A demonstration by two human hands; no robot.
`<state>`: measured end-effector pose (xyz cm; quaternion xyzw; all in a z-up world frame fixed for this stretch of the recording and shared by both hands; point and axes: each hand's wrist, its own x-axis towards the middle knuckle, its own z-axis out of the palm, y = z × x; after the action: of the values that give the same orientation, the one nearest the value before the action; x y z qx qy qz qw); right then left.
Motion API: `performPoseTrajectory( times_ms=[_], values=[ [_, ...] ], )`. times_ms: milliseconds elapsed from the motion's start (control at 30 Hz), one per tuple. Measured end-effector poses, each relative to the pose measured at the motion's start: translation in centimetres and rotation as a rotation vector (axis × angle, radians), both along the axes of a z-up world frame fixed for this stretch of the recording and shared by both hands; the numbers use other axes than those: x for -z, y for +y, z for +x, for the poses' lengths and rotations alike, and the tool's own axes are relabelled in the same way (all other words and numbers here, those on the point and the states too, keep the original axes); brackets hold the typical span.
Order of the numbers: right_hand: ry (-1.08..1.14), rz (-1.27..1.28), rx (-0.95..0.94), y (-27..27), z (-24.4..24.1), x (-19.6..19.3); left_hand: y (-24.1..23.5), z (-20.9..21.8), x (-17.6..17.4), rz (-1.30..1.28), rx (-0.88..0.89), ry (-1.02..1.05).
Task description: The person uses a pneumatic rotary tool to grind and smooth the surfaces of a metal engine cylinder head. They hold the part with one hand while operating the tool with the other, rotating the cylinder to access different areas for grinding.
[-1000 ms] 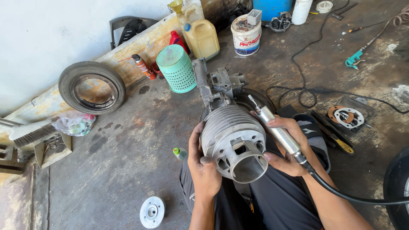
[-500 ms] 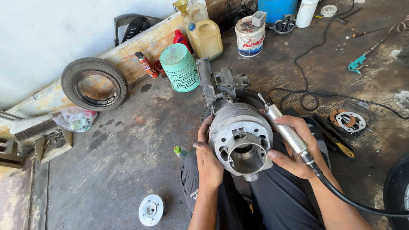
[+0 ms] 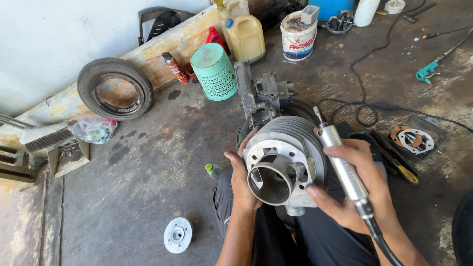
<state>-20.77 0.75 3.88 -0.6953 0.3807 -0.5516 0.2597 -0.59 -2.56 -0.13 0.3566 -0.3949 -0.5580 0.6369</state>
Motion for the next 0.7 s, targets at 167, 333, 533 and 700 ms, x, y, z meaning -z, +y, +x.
performPoseTrajectory(
  times_ms=[167, 333, 533, 700],
  values=[
    [0.114, -0.086, 0.111, 1.3, 0.3, 0.4, -0.2, 0.4, 1.2, -0.006, -0.021, -0.068],
    [0.141, -0.111, 0.137, 1.5, 0.1, 0.6, 0.0, 0.3, 0.7, -0.068, -0.014, -0.065],
    [0.135, -0.147, 0.118, 1.6, -0.3, 1.4, 0.5, 0.1, 0.3, 0.001, -0.098, -0.3],
    [0.125, -0.165, 0.102, 1.8, -0.4, 1.5, 0.4, 0.0, 0.7, -0.035, -0.11, -0.315]
  ],
)
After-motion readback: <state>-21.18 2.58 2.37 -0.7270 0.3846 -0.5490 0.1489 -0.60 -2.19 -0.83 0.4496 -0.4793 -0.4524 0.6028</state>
